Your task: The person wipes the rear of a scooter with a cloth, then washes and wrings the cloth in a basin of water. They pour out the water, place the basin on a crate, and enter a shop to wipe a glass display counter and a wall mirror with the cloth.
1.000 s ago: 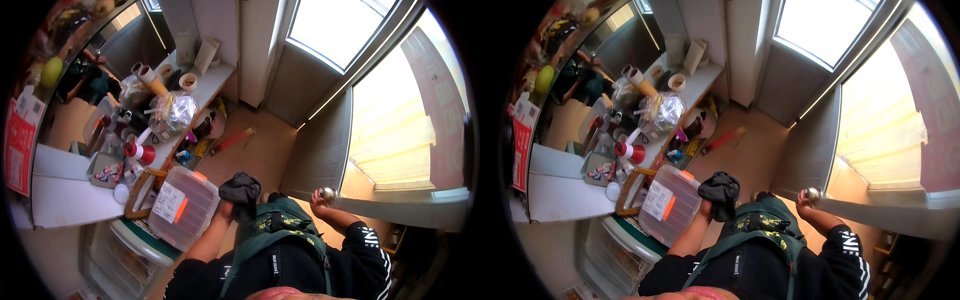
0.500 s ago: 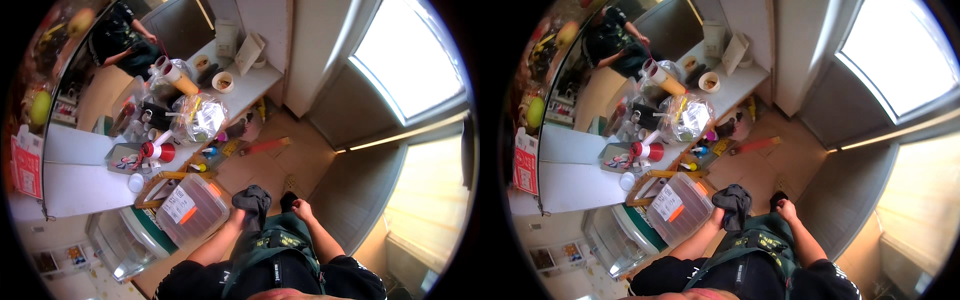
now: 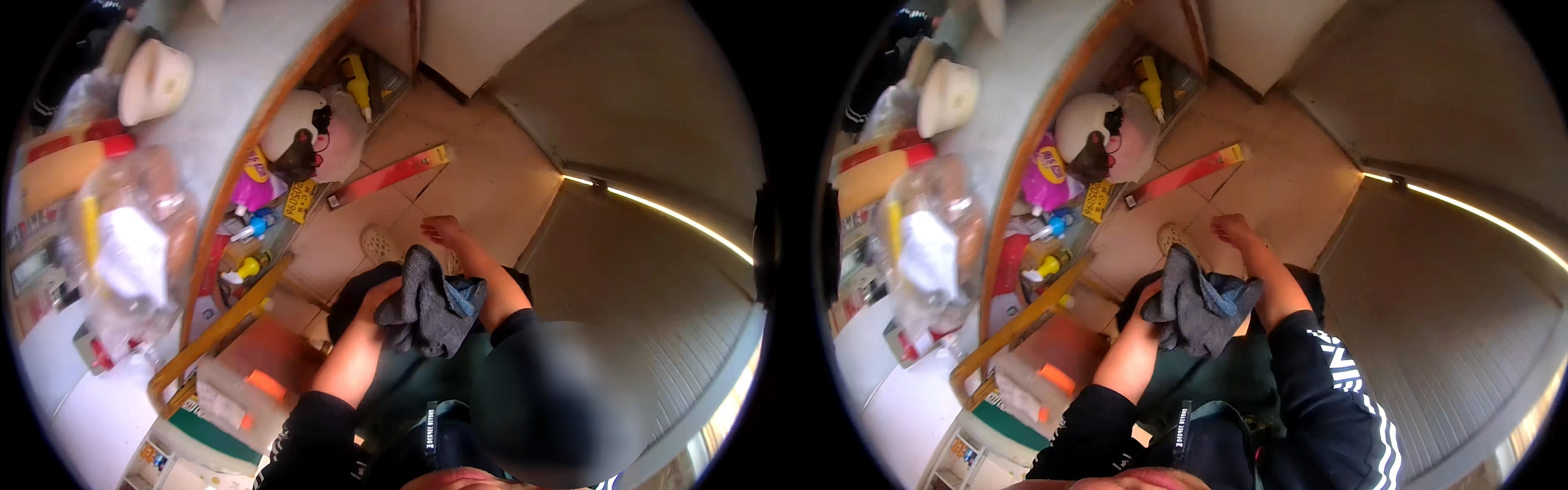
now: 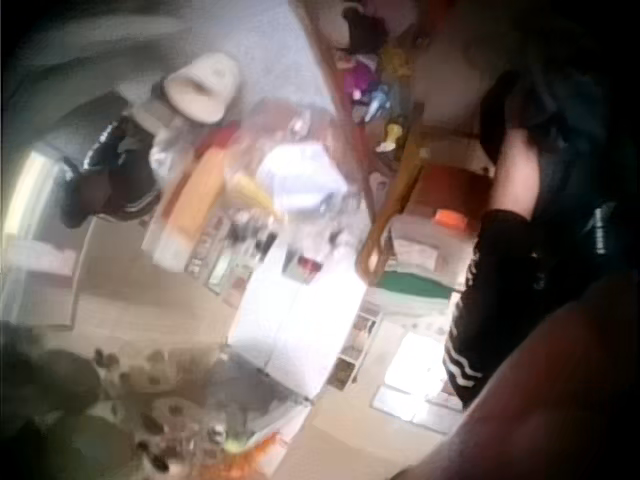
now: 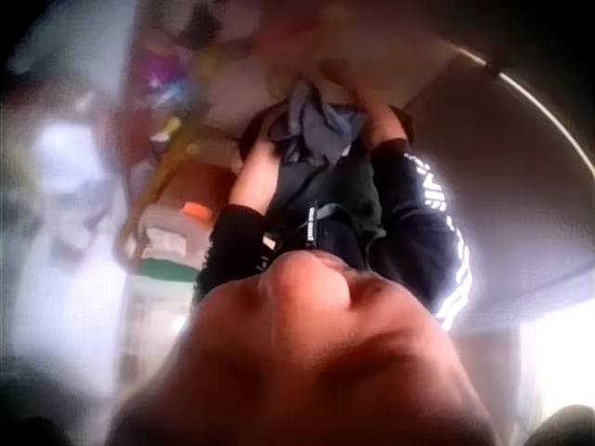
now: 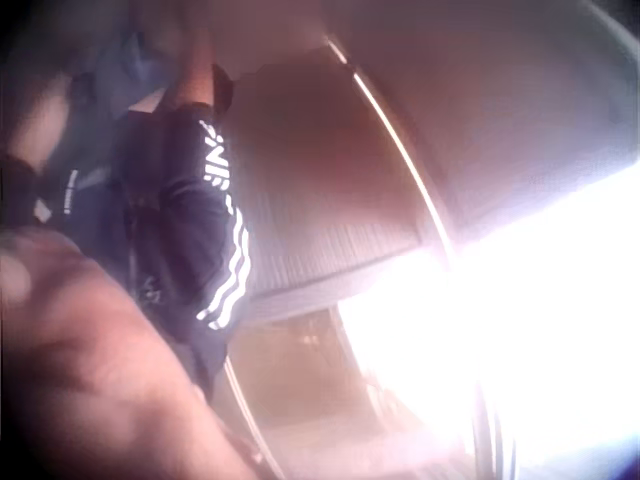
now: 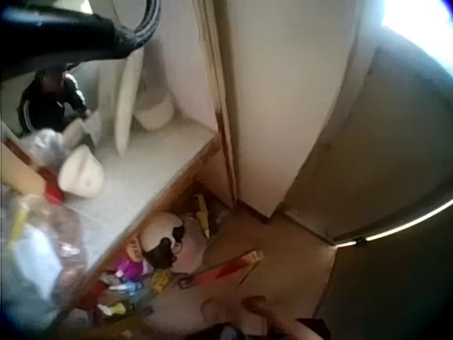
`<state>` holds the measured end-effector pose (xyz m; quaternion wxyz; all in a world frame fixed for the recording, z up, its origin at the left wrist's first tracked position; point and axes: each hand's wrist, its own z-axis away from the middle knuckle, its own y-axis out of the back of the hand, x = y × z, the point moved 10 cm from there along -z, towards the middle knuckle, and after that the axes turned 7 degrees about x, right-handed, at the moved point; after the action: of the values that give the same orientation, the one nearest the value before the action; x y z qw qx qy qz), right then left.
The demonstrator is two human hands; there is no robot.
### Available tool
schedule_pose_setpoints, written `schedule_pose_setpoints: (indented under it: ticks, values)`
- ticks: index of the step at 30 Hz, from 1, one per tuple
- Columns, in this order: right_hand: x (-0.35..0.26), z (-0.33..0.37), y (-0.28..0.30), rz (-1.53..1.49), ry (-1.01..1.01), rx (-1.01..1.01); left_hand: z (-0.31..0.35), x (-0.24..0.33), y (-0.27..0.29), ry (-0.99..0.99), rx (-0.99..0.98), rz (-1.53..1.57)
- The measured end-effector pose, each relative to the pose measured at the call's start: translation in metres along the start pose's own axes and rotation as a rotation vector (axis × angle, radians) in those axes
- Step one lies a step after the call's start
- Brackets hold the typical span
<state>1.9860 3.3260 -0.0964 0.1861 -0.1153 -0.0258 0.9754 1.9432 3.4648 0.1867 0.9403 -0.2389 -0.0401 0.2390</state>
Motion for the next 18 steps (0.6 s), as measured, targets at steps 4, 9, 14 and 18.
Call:
schedule_pose_setpoints:
  ticks: [4, 9, 14, 18]
  values:
    - [-0.004, -0.136, -0.048, -0.116, 0.010, 0.083, -0.001, 0.098, -0.051, -0.464, -0.088, -0.677]
    - [-0.038, -0.241, -0.090, 0.176, 0.196, 0.060, -0.055, 0.107, -0.007, -0.466, -0.179, -0.660]
    - [-0.061, -0.280, -0.111, 0.526, 0.424, 0.149, -0.077, 0.109, 0.022, -0.520, -0.219, -0.607]
    - [-0.082, -0.281, -0.121, 0.911, 0.605, 0.293, -0.095, 0.112, 0.018, -0.570, -0.289, -0.535]
